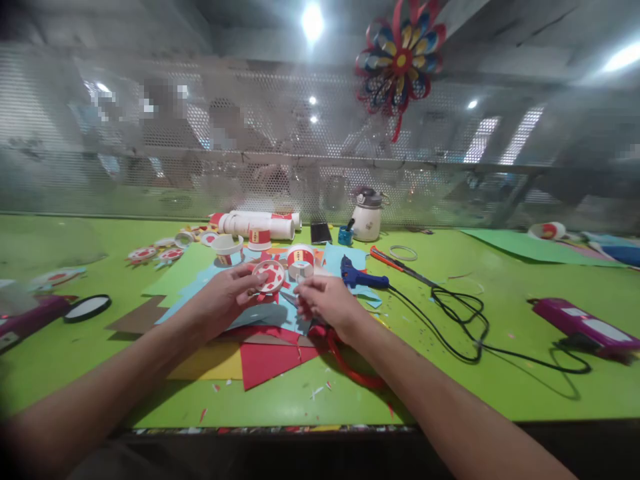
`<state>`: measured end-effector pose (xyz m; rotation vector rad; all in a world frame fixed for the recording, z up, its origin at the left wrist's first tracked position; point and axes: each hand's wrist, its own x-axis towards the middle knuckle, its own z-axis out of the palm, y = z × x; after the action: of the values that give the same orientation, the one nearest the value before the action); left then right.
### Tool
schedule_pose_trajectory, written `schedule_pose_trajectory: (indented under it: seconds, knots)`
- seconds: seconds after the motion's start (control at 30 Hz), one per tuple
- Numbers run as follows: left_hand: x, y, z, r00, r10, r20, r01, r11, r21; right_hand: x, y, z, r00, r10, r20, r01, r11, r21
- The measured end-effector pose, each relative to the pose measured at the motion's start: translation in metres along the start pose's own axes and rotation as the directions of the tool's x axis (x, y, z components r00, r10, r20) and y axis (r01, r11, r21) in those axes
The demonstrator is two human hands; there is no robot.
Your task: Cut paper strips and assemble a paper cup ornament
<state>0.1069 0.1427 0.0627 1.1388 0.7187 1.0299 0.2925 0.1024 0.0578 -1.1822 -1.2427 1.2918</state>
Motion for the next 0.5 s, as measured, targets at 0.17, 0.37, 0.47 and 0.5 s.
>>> schedule_pose_trajectory:
  seconds: [0.17, 0.37, 0.47, 0.5]
  knots:
    - [-0.002, 0.002, 0.002, 1.000, 0.011, 0.003, -0.011, 1.000, -0.024, -0.007, 0.002, 0.012, 0.992, 0.056, 0.109, -0.042, 0.992, -0.121]
    - [-0.003, -0.004, 0.007, 0.997, -0.027, 0.073, 0.033, 0.996, -0.085, -0.009, 0.006, 0.018, 0.992, 0.085, 0.098, -0.082, 0.996, -0.037]
    - [-0.003, -0.006, 0.009, 0.997, -0.019, 0.076, 0.026, 0.995, -0.094, -0.009, 0.006, 0.019, 0.992, 0.105, 0.074, -0.106, 0.994, 0.009]
    - [-0.004, -0.006, 0.010, 0.997, -0.021, 0.076, 0.028, 0.996, -0.087, -0.008, 0.005, 0.019, 0.991, 0.116, 0.060, -0.117, 0.993, 0.020]
